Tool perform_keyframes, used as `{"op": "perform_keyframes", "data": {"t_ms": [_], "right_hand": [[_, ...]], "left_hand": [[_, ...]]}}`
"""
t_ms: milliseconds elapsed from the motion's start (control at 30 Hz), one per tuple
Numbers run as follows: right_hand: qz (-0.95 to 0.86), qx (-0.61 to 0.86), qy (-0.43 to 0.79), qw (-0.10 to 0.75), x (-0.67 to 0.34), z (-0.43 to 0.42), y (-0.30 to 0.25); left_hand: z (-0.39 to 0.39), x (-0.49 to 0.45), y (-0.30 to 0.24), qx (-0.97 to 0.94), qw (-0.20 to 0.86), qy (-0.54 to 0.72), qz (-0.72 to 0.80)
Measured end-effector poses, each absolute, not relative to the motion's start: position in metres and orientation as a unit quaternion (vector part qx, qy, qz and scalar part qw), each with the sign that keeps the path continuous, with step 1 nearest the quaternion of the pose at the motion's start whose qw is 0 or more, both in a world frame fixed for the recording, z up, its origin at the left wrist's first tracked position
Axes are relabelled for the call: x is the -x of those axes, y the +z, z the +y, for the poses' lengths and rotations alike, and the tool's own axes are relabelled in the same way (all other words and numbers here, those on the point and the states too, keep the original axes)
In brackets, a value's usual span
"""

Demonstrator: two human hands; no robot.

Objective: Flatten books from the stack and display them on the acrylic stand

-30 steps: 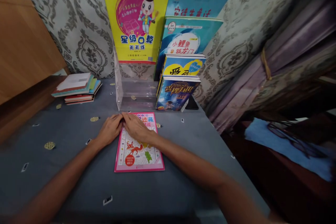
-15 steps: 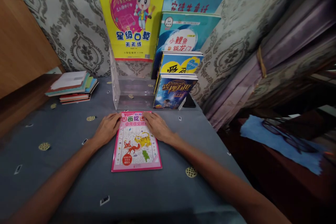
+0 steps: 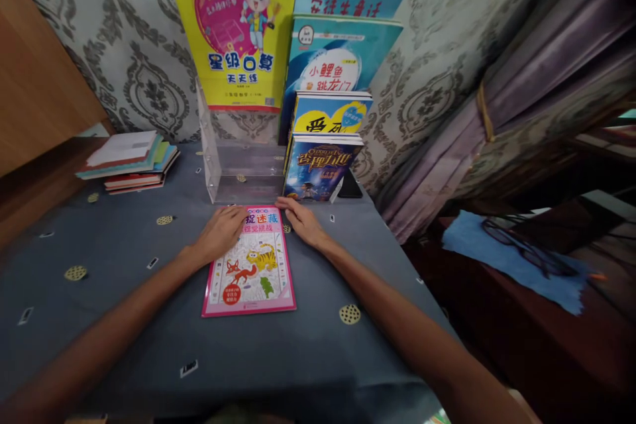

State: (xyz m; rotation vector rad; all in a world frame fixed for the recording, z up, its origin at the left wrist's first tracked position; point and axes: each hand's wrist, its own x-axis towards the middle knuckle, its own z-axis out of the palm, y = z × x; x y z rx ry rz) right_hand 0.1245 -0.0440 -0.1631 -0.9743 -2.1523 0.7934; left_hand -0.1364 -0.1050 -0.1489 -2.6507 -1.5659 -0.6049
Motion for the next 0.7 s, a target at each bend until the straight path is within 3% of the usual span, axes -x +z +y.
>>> {"op": "perform_keyframes", "data": {"t_ms": [367,700], "right_hand": [[-0.820,0.363,0.307,0.319,-0.124,-0.041,-0.167],[-0.828,0.358,0.294,0.317,-0.124,-0.045,-0.165]], "left_hand": [[-0.083,0.084,-0.145,0.901,-0.058,-0.167,-0.397],[-0.117,0.084,-0.143,0.929,-0.094,-0.142,-0.329]]}}
